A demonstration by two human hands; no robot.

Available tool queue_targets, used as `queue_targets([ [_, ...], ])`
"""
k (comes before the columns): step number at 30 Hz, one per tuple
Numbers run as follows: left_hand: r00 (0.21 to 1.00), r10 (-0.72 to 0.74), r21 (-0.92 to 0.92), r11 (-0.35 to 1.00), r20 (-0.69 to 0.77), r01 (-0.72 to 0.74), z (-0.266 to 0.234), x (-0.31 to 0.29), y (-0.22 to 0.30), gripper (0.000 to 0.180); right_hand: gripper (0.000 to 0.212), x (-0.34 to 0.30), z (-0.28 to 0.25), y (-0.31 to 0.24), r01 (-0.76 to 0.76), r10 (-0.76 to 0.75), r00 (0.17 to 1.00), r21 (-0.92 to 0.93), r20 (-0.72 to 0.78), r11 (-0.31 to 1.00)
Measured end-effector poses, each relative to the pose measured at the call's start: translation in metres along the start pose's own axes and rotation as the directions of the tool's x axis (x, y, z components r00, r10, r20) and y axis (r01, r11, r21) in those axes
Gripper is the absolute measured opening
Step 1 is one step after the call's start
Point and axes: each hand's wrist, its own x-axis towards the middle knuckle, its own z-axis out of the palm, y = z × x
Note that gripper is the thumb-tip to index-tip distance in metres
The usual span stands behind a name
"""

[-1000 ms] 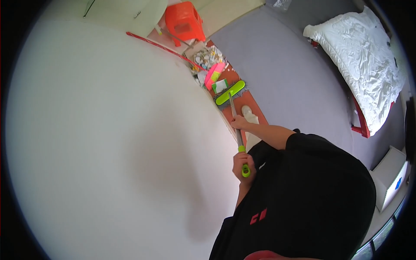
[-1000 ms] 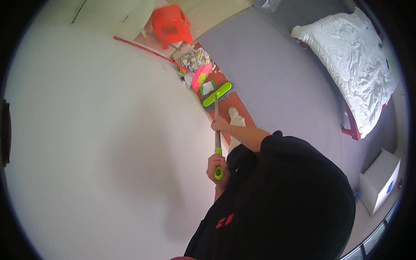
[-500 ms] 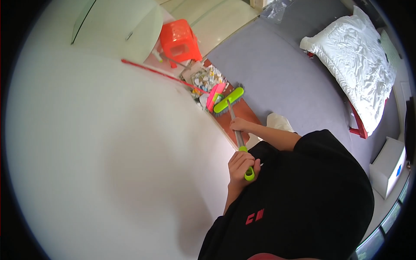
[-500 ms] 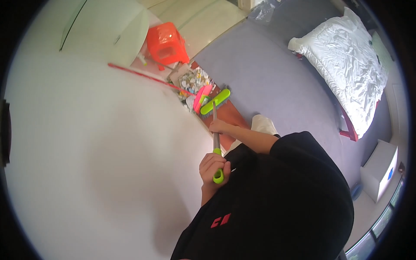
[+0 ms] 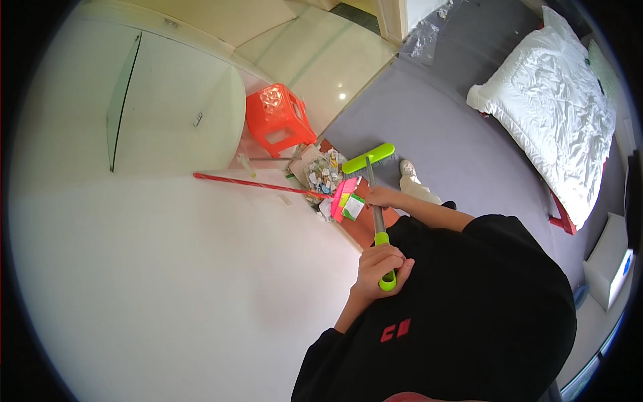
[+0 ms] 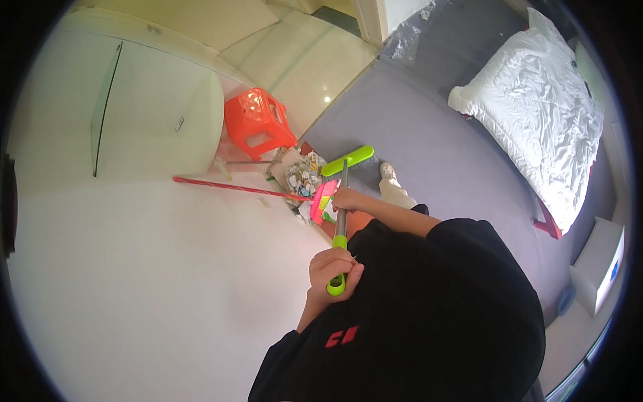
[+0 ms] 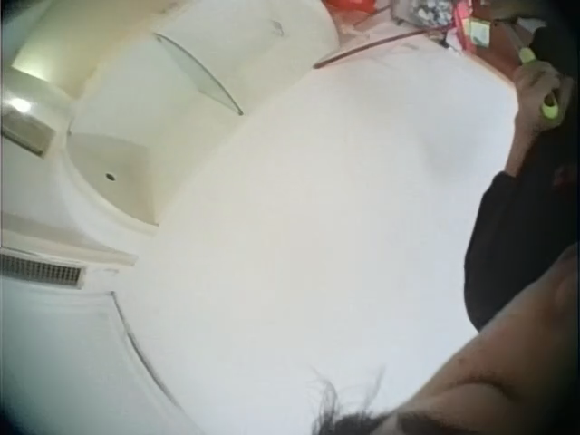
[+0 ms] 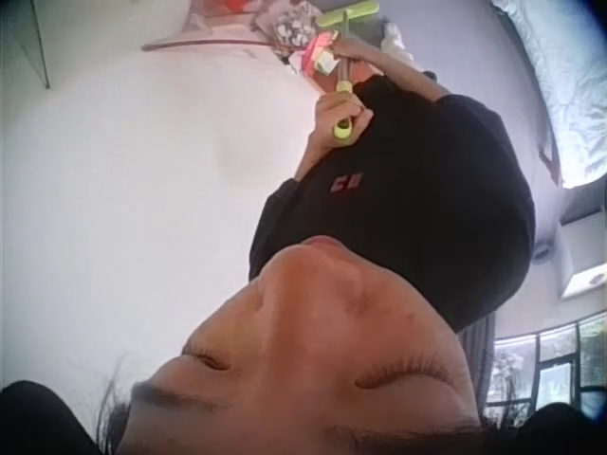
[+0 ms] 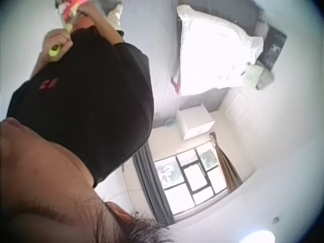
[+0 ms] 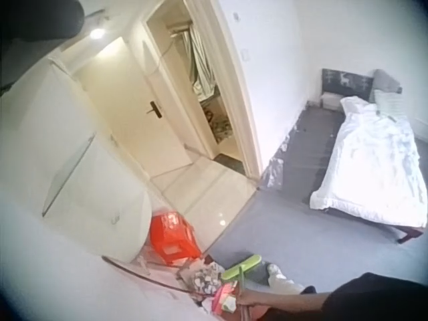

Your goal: Mop the tiled and carpeted floor in a bedroom area.

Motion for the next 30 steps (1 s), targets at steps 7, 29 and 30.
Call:
queue_targets([
  [7, 0.998, 0.013, 0.066, 0.998, -0.054, -0.01, 0.005, 0.117, -0.046, 0.026, 0.026, 0.102, -0.099, -0.025, 0.245, -0.242, 0.965, 0.023, -0.101, 0.969],
  [29, 0.904, -0.068, 0.0, 0.997, 0.422, 0.075, -0.019, 0.318, -0.317, 0.023, 0.051, 0.207, -0.296, -0.117, 0.103, 0.167, 0.948, 0.755, -0.272, 0.647],
  [30, 0.892, -0.05, -0.017, 0.998, 0.449, 0.065, -0.026, 0.332, -0.327, 0.022, 0.051, 0.218, -0.308, -0.126, 0.104, 0.162, 0.946, 0.739, -0.28, 0.665],
])
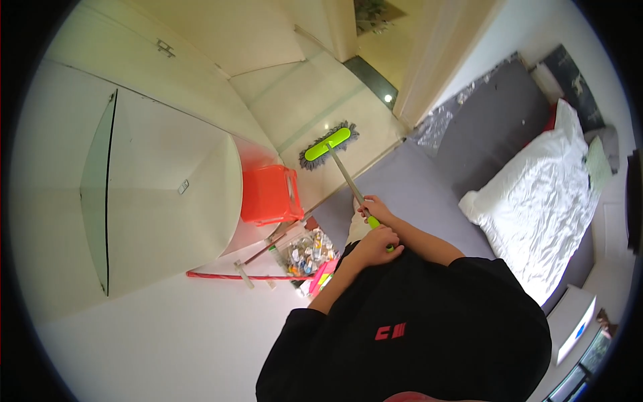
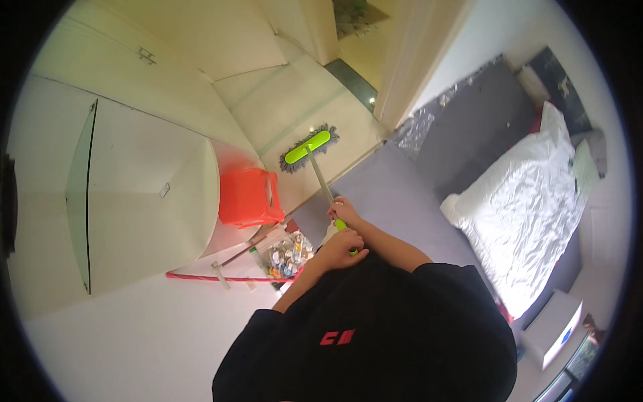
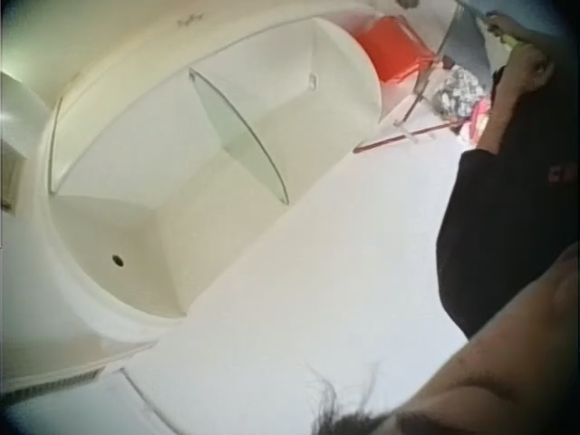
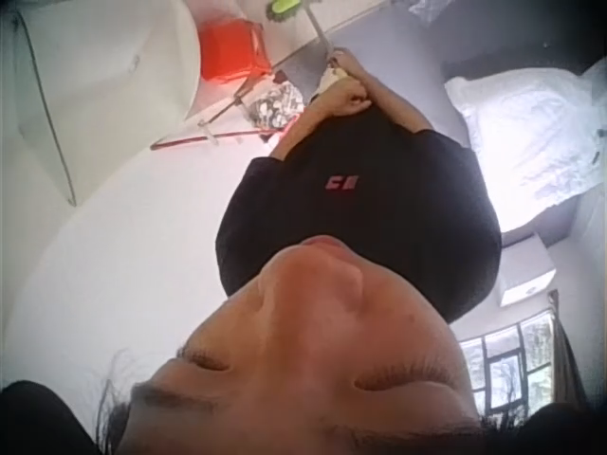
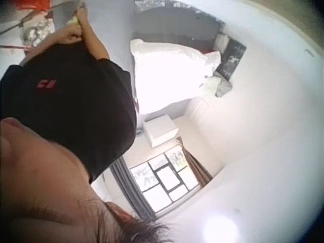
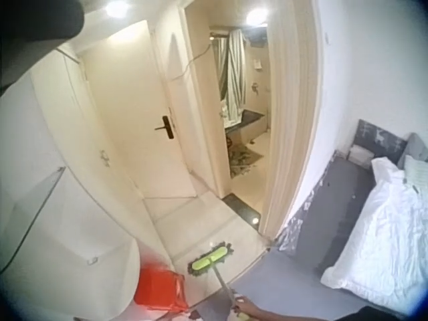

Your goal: Mop the tiled and carpeted floor in a bedroom area.

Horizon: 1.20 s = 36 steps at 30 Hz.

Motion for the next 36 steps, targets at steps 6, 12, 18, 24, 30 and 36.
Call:
queue_targets([
  [6, 0.999, -0.035, 0.019, 0.999, -0.03, 0.036, -0.064, 0.038, -0.056, 0.02, 0.065, 0.046, 0.03, -0.082, -0.131, 0.133, 0.985, -0.021, 0.108, 0.991],
  [12, 0.993, -0.014, 0.028, 0.999, -0.12, 0.017, -0.111, 0.065, -0.104, 0.017, 0.081, 0.115, 0.045, -0.118, -0.047, 0.094, 0.977, -0.236, 0.193, 0.971],
  [18, 0.975, -0.118, 0.047, 0.99, -0.189, 0.129, -0.172, 0.088, -0.155, 0.02, 0.08, 0.176, 0.095, -0.169, -0.09, 0.14, 0.973, -0.255, 0.183, 0.963],
  [24, 0.954, -0.18, 0.014, 0.982, -0.241, 0.189, -0.254, 0.12, -0.216, 0.021, 0.075, 0.25, 0.147, -0.238, -0.091, 0.142, 0.968, -0.236, 0.208, 0.968],
  [30, 0.938, -0.148, 0.022, 0.986, -0.314, 0.163, -0.344, 0.145, -0.285, 0.019, 0.077, 0.355, 0.207, -0.285, -0.036, 0.117, 0.969, -0.348, 0.215, 0.937],
  [36, 0.867, -0.196, -0.012, 0.977, -0.458, 0.215, -0.422, 0.164, -0.344, 0.019, 0.079, 0.433, 0.258, -0.339, -0.04, 0.122, 0.966, -0.332, 0.23, 0.943],
])
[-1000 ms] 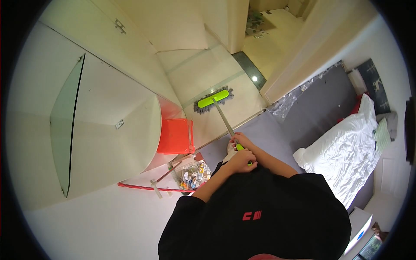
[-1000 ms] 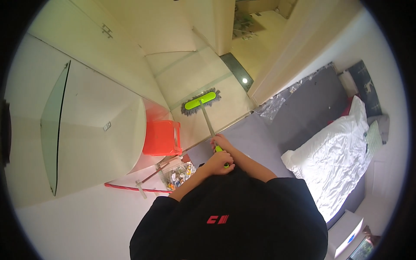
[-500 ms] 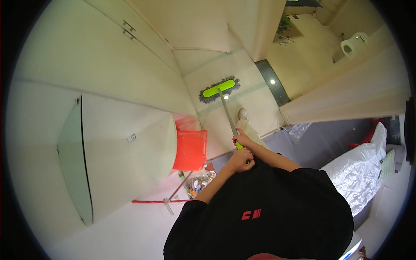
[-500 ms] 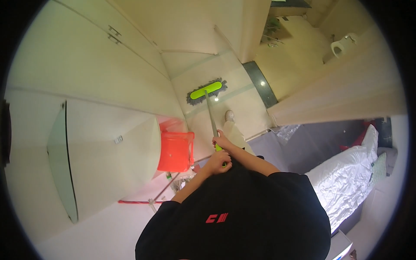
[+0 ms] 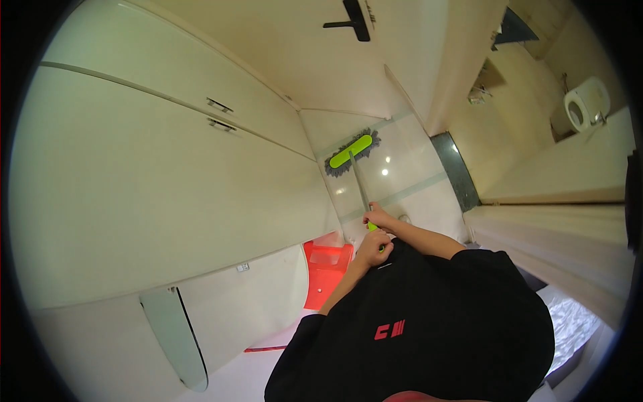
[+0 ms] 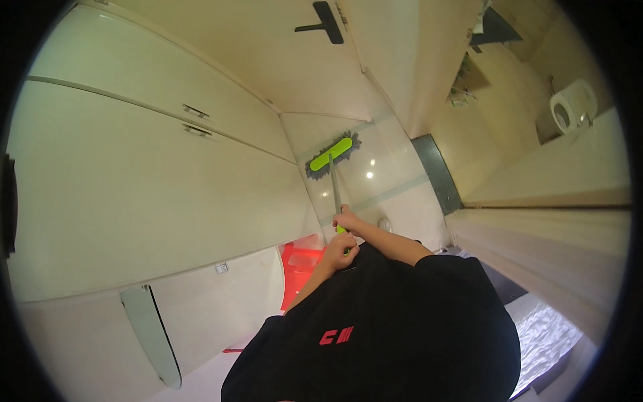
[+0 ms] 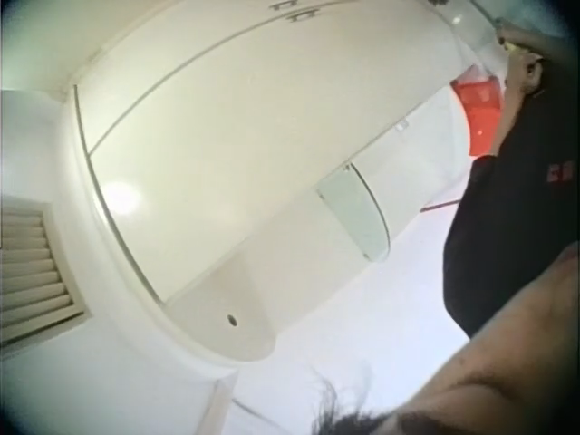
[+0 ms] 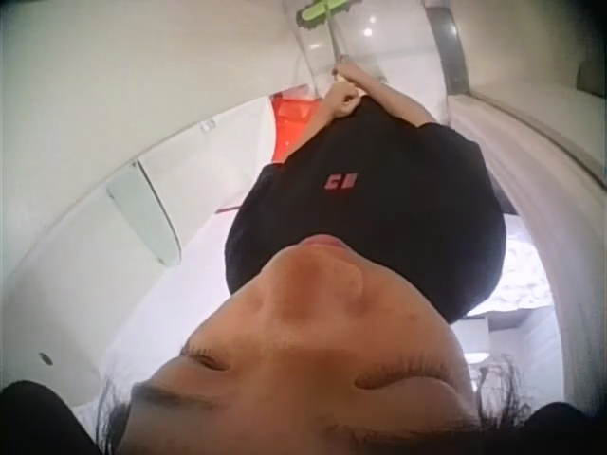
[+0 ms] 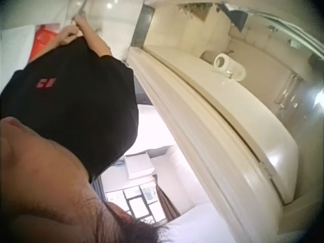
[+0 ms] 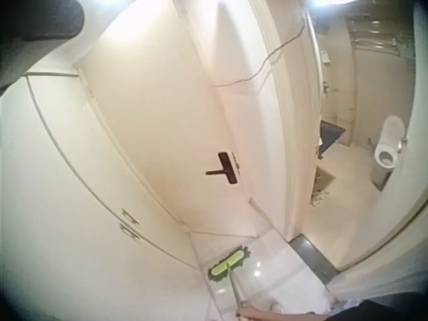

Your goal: Mop the tiled and carpeted floor in a bedroom area.

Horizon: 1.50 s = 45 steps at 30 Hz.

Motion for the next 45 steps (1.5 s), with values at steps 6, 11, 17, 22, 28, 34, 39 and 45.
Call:
queue_targets([
  [6, 0.929, -0.149, -0.217, 0.973, -0.338, 0.077, -0.059, 0.079, -0.01, 0.036, 0.073, 0.056, 0.014, -0.084, 0.007, -0.006, 1.0, 0.027, -0.018, 1.0],
  [11, 0.861, -0.18, -0.288, 0.957, -0.475, 0.041, -0.098, 0.182, -0.022, 0.041, 0.027, 0.122, -0.024, -0.162, 0.374, -0.321, 0.925, -0.35, 0.202, 0.859],
  [17, 0.754, 0.083, -0.028, 0.991, -0.652, -0.132, -0.189, 0.274, -0.051, 0.033, 0.023, 0.171, 0.013, -0.262, -0.123, -0.083, 0.944, 0.573, 0.319, 0.81],
  [22, 0.71, 0.07, 0.018, 0.997, -0.701, -0.081, -0.276, 0.326, -0.071, 0.013, 0.034, 0.208, 0.047, -0.339, 0.081, -0.322, 0.855, 0.508, 0.407, 0.857],
  [28, 0.599, 0.048, 0.0, 0.997, -0.799, -0.08, -0.376, 0.378, -0.093, 0.014, 0.033, 0.21, 0.132, -0.454, 0.1, -0.324, 0.816, 0.436, 0.478, 0.895],
  [34, 0.546, 0.025, -0.012, 0.998, -0.838, -0.065, -0.429, 0.422, -0.132, 0.014, 0.033, 0.272, 0.144, -0.502, -0.041, -0.183, 0.809, 0.365, 0.558, 0.93],
  [39, 0.468, 0.042, 0.011, 0.998, -0.883, -0.068, -0.466, 0.466, -0.156, 0.013, 0.032, 0.328, 0.159, -0.541, -0.131, -0.092, 0.793, 0.316, 0.603, 0.94],
  [45, 0.466, 0.033, 0.026, 0.999, -0.884, -0.021, -0.504, 0.512, -0.182, 0.015, 0.032, 0.373, 0.157, -0.588, -0.225, -0.018, 0.785, 0.312, 0.619, 0.923],
])
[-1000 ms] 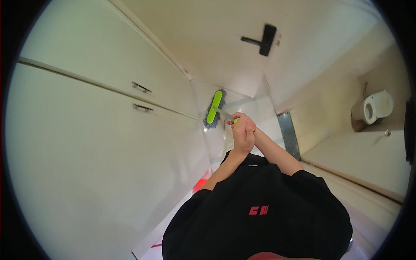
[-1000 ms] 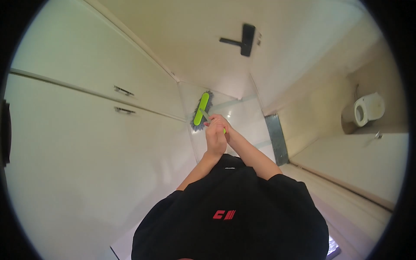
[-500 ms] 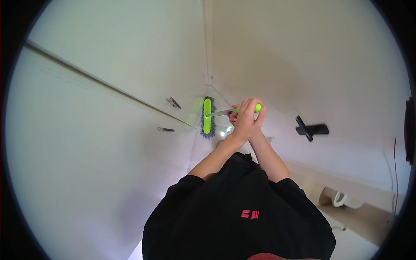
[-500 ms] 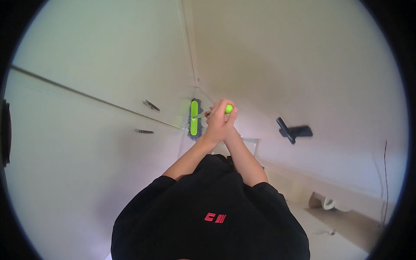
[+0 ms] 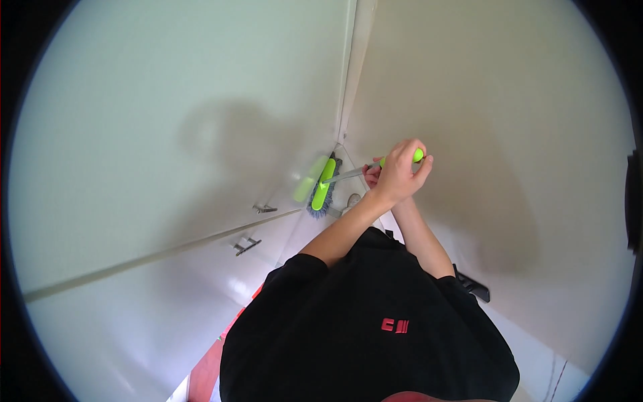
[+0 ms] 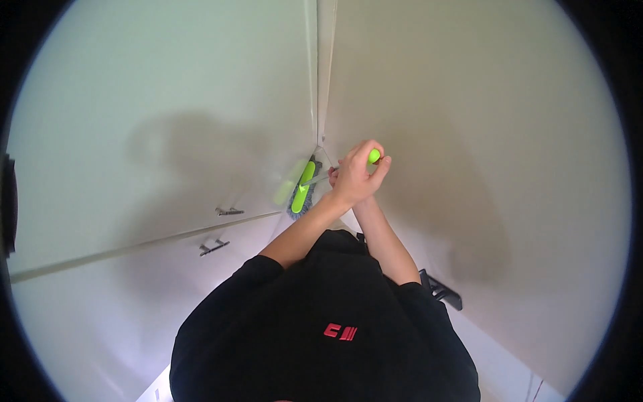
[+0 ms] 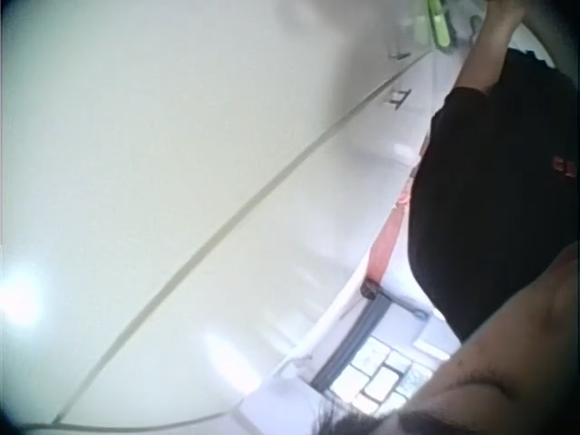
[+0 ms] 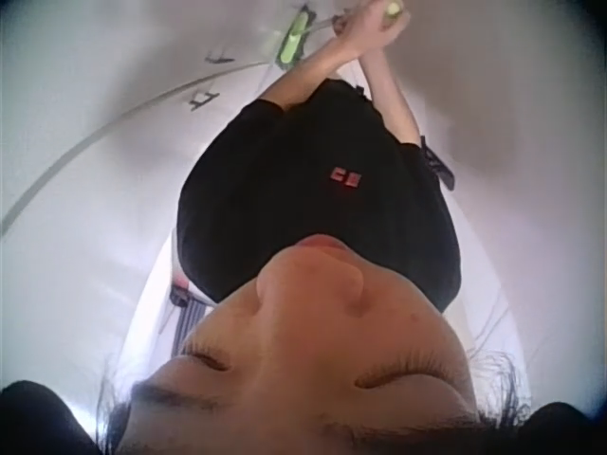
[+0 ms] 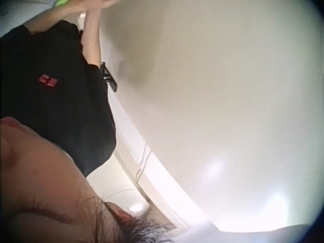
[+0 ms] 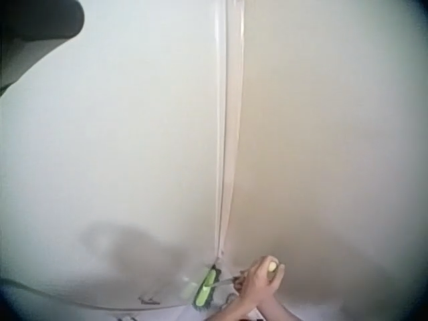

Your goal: Mop the tiled and carpeted floor in a bedroom area.

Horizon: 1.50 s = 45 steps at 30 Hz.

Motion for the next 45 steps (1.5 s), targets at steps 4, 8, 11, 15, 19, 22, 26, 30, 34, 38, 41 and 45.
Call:
queue_targets([
  [4, 0.999, -0.003, -0.024, 1.0, -0.046, 0.002, 0.01, 0.029, -0.015, 0.016, 0.032, 0.018, -0.004, -0.04, -0.053, 0.054, 0.998, 0.045, -0.018, 0.998],
  [8, 0.999, -0.039, -0.016, 0.999, -0.018, 0.039, 0.009, 0.05, -0.024, 0.015, 0.032, 0.047, -0.003, -0.03, -0.092, 0.096, 0.995, 0.096, -0.033, 0.991],
  [11, 1.0, 0.002, -0.04, 0.999, 0.029, -0.001, 0.012, 0.052, -0.031, 0.015, 0.032, 0.05, -0.014, -0.034, -0.127, 0.134, 0.99, 0.127, -0.044, 0.984],
  [15, 0.999, -0.017, -0.067, 0.998, 0.038, 0.019, 0.015, 0.048, -0.031, 0.017, 0.032, 0.041, -0.026, -0.058, -0.146, 0.156, 0.986, 0.157, -0.051, 0.977],
  [19, 0.989, -0.058, -0.053, 0.996, 0.133, 0.066, 0.009, 0.029, -0.026, 0.026, 0.033, 0.04, -0.015, -0.023, -0.137, 0.151, 0.987, 0.184, -0.062, 0.973],
  [22, 0.977, -0.015, 0.006, 1.0, 0.214, 0.014, 0.009, 0.011, -0.015, 0.034, 0.033, 0.029, -0.014, -0.006, -0.123, 0.14, 0.987, 0.203, -0.074, 0.971],
  [26, 0.976, 0.026, -0.055, 0.998, 0.217, -0.014, 0.011, -0.025, 0.007, 0.036, 0.033, -0.017, -0.023, 0.017, -0.094, 0.123, 0.987, 0.244, -0.106, 0.965],
  [30, 0.955, 0.041, -0.077, 0.997, 0.294, -0.019, 0.002, -0.073, 0.033, 0.035, 0.033, -0.061, -0.027, 0.061, -0.045, 0.089, 0.986, 0.293, -0.138, 0.955],
  [34, 0.912, 0.067, -0.09, 0.995, 0.406, -0.033, -0.012, -0.124, 0.061, 0.033, 0.034, -0.108, -0.031, 0.104, -0.03, 0.092, 0.98, 0.328, -0.175, 0.944],
  [38, 0.873, 0.084, -0.12, 0.992, 0.48, -0.03, -0.019, -0.177, 0.076, 0.031, 0.034, -0.147, -0.014, 0.139, 0.027, 0.079, 0.94, 0.303, -0.332, 0.953],
  [41, 0.862, 0.091, -0.155, 0.988, 0.499, -0.014, -0.028, -0.207, 0.086, 0.03, 0.032, -0.168, -0.015, 0.165, 0.044, 0.057, 0.952, 0.32, -0.301, 0.946],
  [45, 0.8, 0.138, -0.182, 0.983, 0.584, -0.036, -0.026, -0.245, 0.095, 0.029, 0.029, -0.207, -0.033, 0.195, 0.081, 0.057, 0.954, 0.435, -0.294, 0.897],
])
